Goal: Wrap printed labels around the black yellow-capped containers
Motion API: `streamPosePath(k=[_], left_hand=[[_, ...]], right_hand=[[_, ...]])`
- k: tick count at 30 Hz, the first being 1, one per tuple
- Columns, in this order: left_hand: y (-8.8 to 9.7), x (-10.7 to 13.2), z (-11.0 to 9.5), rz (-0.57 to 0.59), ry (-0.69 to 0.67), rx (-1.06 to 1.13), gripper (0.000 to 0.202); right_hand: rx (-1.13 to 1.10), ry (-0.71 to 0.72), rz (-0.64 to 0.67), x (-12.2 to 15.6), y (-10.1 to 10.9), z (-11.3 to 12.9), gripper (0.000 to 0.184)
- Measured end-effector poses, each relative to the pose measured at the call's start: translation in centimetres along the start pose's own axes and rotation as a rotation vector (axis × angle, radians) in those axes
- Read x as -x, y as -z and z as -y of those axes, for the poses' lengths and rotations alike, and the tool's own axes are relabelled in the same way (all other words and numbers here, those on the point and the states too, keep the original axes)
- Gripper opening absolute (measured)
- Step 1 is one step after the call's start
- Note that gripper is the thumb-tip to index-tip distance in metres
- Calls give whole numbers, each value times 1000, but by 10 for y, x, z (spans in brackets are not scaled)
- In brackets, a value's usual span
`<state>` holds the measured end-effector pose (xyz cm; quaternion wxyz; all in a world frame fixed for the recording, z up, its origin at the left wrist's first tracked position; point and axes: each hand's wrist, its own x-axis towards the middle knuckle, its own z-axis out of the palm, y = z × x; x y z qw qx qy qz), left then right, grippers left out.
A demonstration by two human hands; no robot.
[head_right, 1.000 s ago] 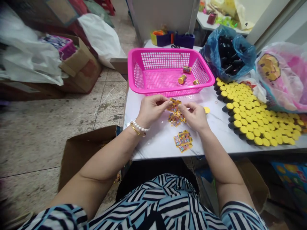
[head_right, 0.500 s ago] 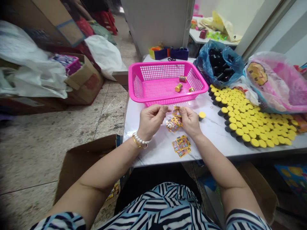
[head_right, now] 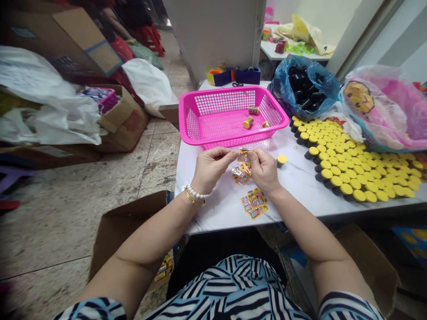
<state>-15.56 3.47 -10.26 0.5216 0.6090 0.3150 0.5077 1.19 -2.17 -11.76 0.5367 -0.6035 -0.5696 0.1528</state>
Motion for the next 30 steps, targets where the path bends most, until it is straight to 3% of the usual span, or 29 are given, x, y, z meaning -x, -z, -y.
streamPosePath(k=[6, 10, 13, 15, 19, 23, 25, 27, 30], left_hand=[[0, 4, -5, -63, -141, -132, 19], [-2, 5, -5, -3, -146, -148, 13], [-3, 4, -3, -36, -110, -127, 14], [-1, 2, -3, -34, -14, -74, 17], [5, -5, 0, 97, 259, 91, 26], [8, -14, 5, 135, 516, 256, 26], [7, -18, 6, 132, 633, 337, 21], [6, -21, 6, 113, 722, 416, 15], [6, -25, 5, 72, 805, 541, 10]], right_hand=[[36, 38, 3, -1, 3, 3, 43], [79, 138, 21, 1, 1, 6, 40], [105, 193, 79, 3, -3, 6, 38], [113, 208, 124, 4, -7, 7, 36], [162, 239, 128, -1, -6, 7, 37], [342, 273, 108, -11, 23, 0, 31], [530, 201, 42, -16, 47, -10, 32], [658, 38, 35, -19, 68, -20, 27], [464, -116, 32, -22, 81, -26, 19]])
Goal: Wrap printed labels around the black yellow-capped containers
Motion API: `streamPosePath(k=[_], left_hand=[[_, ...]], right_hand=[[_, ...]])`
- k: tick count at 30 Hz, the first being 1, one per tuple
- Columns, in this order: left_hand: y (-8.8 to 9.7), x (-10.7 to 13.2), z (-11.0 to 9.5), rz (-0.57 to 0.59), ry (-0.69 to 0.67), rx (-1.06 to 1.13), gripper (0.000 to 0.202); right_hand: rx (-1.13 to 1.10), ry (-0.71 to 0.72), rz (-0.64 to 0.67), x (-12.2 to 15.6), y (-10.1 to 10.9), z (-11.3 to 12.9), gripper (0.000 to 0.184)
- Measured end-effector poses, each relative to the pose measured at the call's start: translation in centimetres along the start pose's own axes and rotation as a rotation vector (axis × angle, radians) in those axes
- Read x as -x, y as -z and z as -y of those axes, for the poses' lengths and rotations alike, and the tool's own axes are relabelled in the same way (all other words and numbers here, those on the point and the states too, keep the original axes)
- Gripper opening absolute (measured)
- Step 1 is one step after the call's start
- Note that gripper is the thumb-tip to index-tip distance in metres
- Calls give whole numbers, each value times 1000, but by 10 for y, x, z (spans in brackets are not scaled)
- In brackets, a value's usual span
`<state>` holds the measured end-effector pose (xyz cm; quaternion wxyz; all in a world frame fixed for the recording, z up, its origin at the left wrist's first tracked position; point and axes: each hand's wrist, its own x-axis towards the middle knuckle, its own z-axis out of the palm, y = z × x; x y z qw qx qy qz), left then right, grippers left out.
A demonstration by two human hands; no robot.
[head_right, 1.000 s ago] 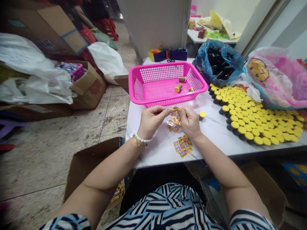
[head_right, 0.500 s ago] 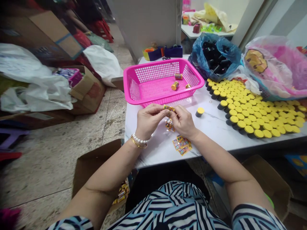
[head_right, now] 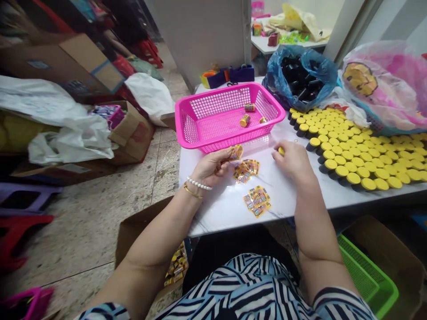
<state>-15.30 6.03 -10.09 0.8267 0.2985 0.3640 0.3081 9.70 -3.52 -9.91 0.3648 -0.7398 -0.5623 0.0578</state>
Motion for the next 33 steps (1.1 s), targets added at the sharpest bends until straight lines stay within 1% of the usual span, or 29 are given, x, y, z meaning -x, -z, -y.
streamPosePath(k=[2, 4, 5, 7, 10, 14, 16, 19, 21, 24, 27, 30, 33], left_hand=[[0, 0, -2, 20, 31, 78, 7], [0, 0, -3, 54, 57, 134, 6], [1, 0, -3, 73, 72, 155, 6], [1, 0, -3, 99, 96, 193, 7], [0, 1, -3, 123, 122, 224, 6], [-2, 3, -2, 141, 125, 218, 5], [-3, 3, -2, 141, 117, 213, 7], [-3, 4, -2, 147, 114, 207, 7], [-3, 4, -2, 151, 113, 210, 6], [-2, 3, -3, 146, 114, 221, 7], [-1, 2, -4, 128, 111, 247, 10], [0, 1, -3, 116, 100, 253, 11], [0, 0, -2, 124, 94, 230, 8]], right_hand=[[-382, -1, -3, 0, -1, 9, 29], [-756, 2, 38, 2, -6, 25, 42], [-880, -2, 70, 4, -10, 33, 46], [-992, -11, 107, 7, -16, 45, 50], [-1001, 9, 116, 11, -25, 52, 51], [-936, 33, 89, 13, -30, 51, 47], [-883, 49, 60, 14, -31, 51, 46], [-804, 124, -21, 17, -35, 52, 45], [-765, 165, -49, 19, -38, 54, 43], [-767, 159, -11, 23, -42, 55, 38], [-743, 141, -3, 26, -42, 55, 37], [-638, 185, -39, 27, -39, 56, 34], [-562, 235, -55, 28, -37, 58, 32]])
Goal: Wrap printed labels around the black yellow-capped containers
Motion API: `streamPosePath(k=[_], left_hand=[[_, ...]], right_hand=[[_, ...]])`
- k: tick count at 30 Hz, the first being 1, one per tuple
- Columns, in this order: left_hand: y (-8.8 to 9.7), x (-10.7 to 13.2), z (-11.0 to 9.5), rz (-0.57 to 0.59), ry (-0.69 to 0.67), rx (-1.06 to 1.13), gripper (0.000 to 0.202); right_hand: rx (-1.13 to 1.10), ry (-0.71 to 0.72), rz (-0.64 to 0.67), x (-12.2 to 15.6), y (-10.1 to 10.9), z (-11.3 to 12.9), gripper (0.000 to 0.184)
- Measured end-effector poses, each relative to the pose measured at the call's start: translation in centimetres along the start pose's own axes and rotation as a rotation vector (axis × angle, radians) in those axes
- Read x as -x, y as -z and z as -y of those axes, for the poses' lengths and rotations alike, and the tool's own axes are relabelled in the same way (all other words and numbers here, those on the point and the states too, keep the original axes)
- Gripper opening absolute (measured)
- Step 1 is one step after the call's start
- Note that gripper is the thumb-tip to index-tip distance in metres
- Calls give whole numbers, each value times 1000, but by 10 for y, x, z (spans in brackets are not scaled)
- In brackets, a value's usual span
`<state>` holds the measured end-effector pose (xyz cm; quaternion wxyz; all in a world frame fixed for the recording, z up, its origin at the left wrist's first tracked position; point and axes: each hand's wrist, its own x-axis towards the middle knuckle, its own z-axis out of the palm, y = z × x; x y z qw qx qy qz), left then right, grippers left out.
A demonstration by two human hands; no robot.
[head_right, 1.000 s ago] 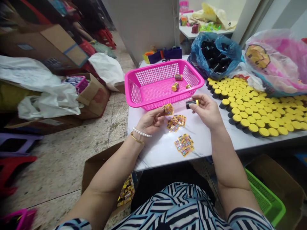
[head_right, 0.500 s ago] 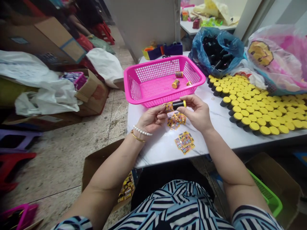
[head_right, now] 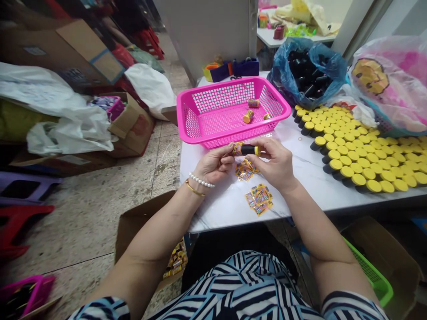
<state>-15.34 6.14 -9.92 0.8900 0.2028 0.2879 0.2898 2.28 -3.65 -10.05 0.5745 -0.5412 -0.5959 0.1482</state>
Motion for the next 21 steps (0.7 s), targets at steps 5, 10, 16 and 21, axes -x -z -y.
streamPosePath(k=[5, 10, 16, 21], left_hand=[[-1, 1, 1, 13, -26, -56, 11], [-2, 2, -1, 7, -21, -55, 15], [-4, 5, -1, 14, -93, -124, 15], [-1, 6, 2, 43, -234, -288, 22]], right_hand=[[90, 42, -25, 1, 1, 4, 28], [121, 102, 6, 1, 0, 5, 27], [-116, 63, 124, -1, 0, -8, 32], [-109, 33, 86, 0, 4, -15, 33]])
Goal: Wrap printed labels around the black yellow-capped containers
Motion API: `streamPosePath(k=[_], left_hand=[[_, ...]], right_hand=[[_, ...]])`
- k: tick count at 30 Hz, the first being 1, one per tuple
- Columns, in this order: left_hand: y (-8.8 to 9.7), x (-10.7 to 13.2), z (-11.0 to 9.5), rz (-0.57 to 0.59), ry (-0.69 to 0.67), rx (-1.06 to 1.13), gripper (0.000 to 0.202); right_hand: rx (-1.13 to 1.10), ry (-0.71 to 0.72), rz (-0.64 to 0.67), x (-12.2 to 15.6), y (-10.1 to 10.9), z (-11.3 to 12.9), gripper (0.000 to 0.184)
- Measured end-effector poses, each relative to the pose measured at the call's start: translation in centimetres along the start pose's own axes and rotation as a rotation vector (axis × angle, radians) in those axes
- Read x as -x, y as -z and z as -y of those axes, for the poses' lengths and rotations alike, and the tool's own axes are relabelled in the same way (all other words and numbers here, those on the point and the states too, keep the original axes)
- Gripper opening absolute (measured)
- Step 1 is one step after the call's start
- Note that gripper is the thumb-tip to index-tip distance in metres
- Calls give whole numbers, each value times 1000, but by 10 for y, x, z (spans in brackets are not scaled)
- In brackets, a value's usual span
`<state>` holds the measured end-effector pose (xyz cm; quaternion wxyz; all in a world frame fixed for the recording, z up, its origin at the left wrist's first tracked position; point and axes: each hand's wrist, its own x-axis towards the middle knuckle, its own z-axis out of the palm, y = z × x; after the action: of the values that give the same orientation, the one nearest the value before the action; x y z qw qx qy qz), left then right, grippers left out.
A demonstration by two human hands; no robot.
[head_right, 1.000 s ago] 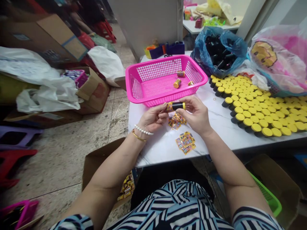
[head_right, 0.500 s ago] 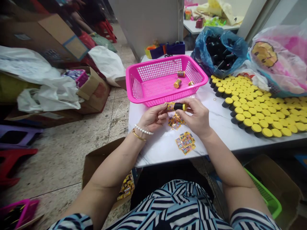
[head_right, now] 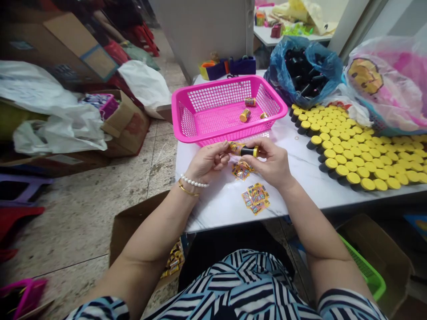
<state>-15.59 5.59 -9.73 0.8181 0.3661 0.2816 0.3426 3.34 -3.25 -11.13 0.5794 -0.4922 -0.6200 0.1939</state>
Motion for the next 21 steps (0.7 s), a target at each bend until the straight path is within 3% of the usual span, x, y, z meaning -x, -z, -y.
streamPosePath(k=[2, 6, 9, 12, 14, 21], left_hand=[[2, 0, 2, -26, -53, -34, 24], [5, -2, 6, -99, -130, -111, 35], [6, -4, 8, 47, -125, -124, 46], [9, -7, 10, 206, -85, -98, 43], [12, -10, 9, 206, -91, -133, 39], [20, -10, 1, 222, -198, -305, 29]], right_hand=[[33, 16, -62, 0, 1, 0, 33], [95, 64, -55, -1, 0, 3, 33], [135, 121, -21, -3, 1, 7, 32], [194, 137, 86, -4, 2, 11, 33], [206, 114, 132, -4, 3, 12, 37], [131, 85, 86, -3, 0, 5, 58]])
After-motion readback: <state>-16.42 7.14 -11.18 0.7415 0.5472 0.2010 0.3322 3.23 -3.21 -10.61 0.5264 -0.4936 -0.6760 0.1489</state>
